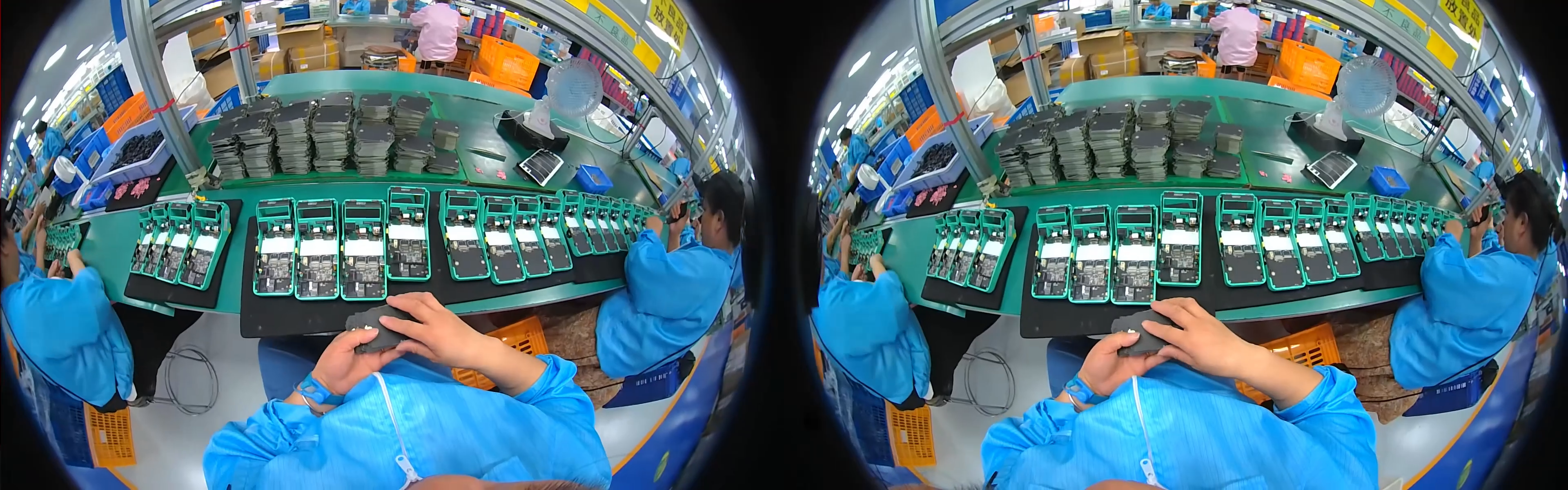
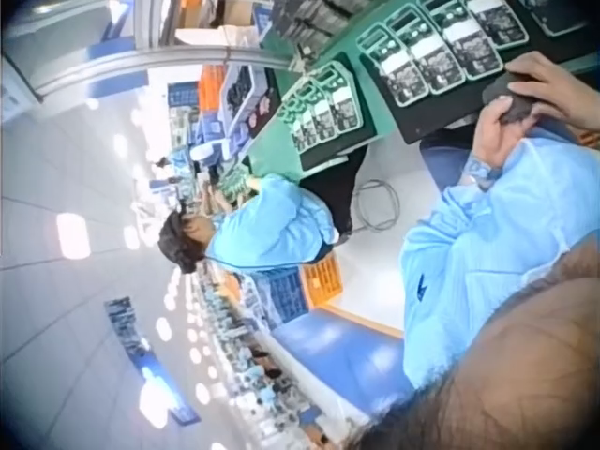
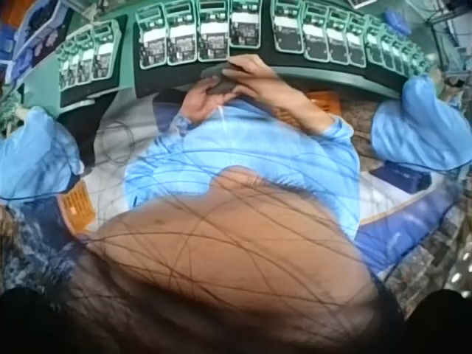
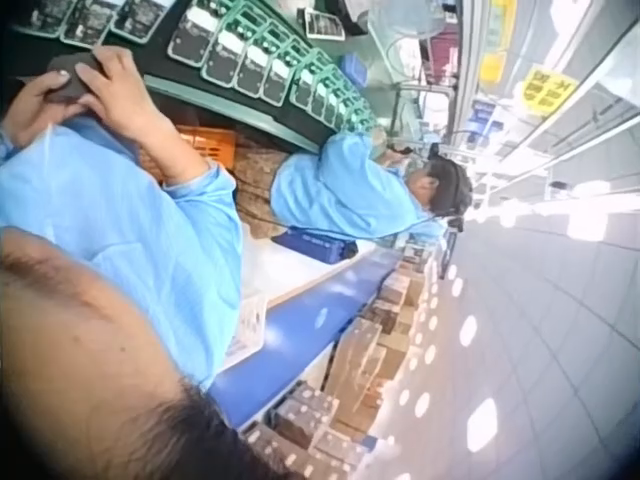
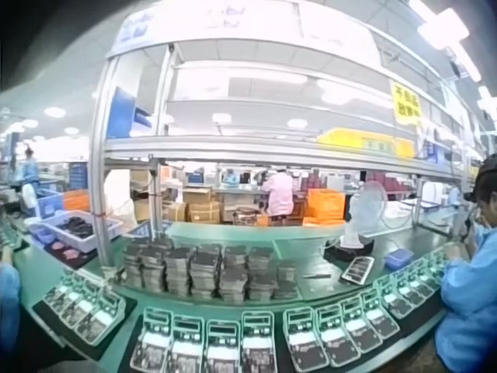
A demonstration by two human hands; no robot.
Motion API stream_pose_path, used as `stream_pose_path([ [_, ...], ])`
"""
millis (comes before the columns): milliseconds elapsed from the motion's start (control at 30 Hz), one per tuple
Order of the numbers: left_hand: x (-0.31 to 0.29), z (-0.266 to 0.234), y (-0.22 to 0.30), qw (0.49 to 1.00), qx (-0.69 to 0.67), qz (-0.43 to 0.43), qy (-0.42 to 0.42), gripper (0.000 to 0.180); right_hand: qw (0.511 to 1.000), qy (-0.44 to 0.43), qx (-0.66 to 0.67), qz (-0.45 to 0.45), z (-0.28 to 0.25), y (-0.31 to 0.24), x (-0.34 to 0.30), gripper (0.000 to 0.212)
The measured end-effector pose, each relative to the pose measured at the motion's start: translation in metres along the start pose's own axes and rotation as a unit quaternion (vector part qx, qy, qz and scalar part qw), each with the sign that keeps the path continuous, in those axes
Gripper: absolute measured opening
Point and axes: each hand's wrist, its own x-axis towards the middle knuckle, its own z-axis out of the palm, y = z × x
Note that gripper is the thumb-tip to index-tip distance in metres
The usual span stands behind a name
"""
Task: The person assembles electronic components into plastic frames by hand, fitting them together on a production line.
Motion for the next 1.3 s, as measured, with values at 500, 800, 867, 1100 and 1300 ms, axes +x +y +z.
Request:
stream_pose_path([
  [500, -0.011, 0.004, 0.017, 0.996, 0.018, 0.085, 0.016, 0.048, 0.977, 0.078, -0.178, 0.089, -0.022, 0.074, 0.016, 0.034],
  [800, -0.014, 0.006, 0.022, 0.991, 0.057, 0.112, 0.036, 0.045, 0.979, 0.025, -0.183, 0.089, -0.018, 0.072, 0.020, 0.036],
  [867, -0.013, 0.003, 0.023, 0.990, 0.059, 0.117, 0.044, 0.044, 0.977, 0.023, -0.193, 0.093, -0.018, 0.071, 0.020, 0.036],
  [1100, -0.014, 0.007, 0.024, 0.989, 0.066, 0.115, 0.066, 0.041, 0.976, 0.019, -0.201, 0.083, -0.016, 0.074, 0.020, 0.035],
  [1300, -0.017, 0.005, 0.025, 0.989, 0.068, 0.112, 0.068, 0.040, 0.976, 0.058, -0.203, 0.061, -0.013, 0.048, 0.028, 0.034],
])
